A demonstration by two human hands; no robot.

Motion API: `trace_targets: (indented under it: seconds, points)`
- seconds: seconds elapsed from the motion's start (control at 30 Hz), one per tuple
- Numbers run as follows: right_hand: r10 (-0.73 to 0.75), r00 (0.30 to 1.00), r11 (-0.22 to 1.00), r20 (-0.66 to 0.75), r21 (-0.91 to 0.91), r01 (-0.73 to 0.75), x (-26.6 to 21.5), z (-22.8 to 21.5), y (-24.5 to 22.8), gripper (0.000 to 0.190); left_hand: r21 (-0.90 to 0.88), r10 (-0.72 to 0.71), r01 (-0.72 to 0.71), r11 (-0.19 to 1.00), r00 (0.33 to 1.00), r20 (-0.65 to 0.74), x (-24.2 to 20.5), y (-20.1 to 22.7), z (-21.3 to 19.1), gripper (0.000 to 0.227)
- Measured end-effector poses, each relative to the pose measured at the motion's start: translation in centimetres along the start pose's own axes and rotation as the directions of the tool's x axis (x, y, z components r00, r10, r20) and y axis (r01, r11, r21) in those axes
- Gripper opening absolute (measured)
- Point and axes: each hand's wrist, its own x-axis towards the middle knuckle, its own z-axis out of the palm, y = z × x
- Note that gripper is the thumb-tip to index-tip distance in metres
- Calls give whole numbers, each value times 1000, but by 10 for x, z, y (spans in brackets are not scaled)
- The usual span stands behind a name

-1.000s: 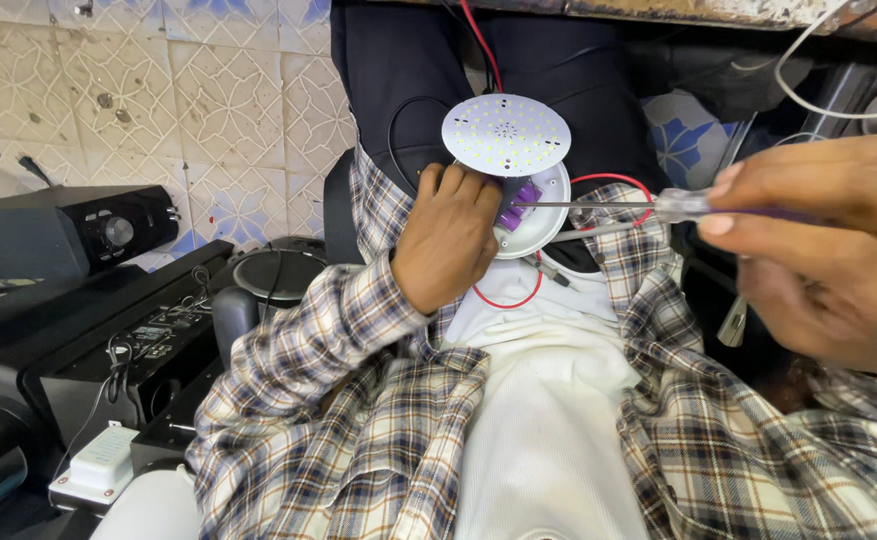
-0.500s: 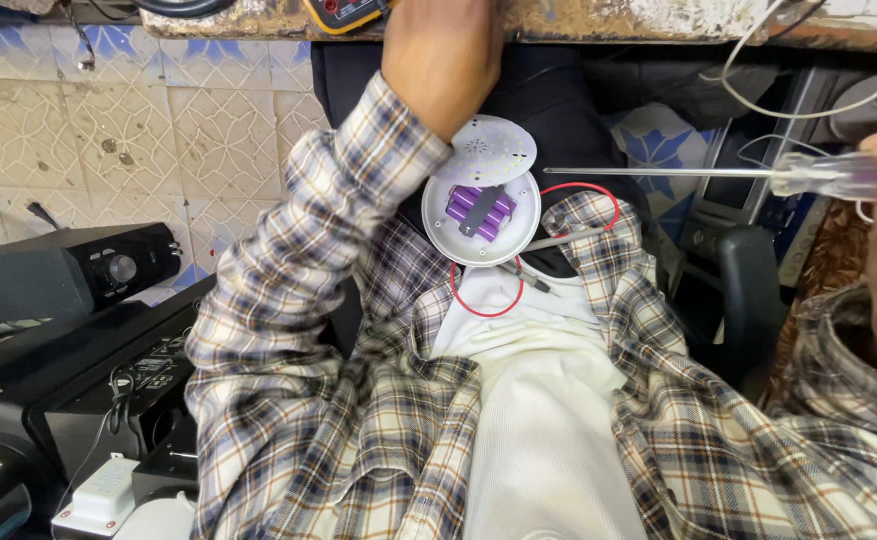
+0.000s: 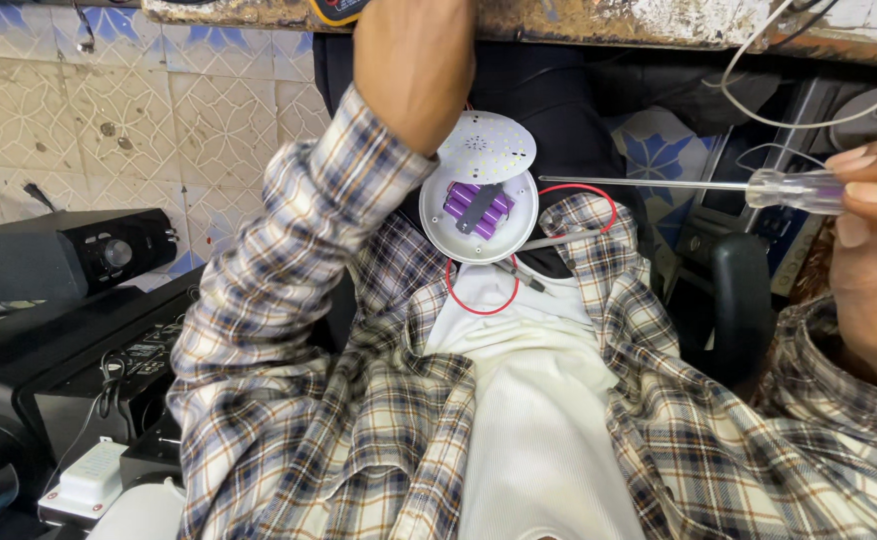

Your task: The person tests a circular LED light panel with a multimeter, then uses a screwdriver to remove screws and open the casing. They inspect the internal components and reassemble the panel.

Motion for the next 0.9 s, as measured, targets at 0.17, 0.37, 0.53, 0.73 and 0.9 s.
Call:
trace_targets:
  seconds: [0.17, 0.37, 0.53, 0.73, 0.9]
  points:
    - [36, 999, 999, 26, 36, -37, 20, 1, -24, 16, -142, -155, 184, 973, 968, 196, -26, 28, -109, 18]
    - [-172, 980, 981, 100, -72, 179, 64, 26, -53, 17, -349, -12, 140, 927, 939, 344, -109, 52, -100, 28]
    - [-424, 896, 899, 129, -64, 434, 102, 70, -71, 19, -372, 150, 8, 928, 907, 393, -141, 62, -53, 9]
    - [-505, 840, 837, 199, -125, 533, 119, 90, -79, 20, -174, 83, -8, 985, 900, 429, -154, 75, -25, 19]
    - [-475, 855, 843, 209, -171, 511, 124, 93, -77, 22, -154, 59, 7, 988, 905, 420, -158, 76, -20, 21]
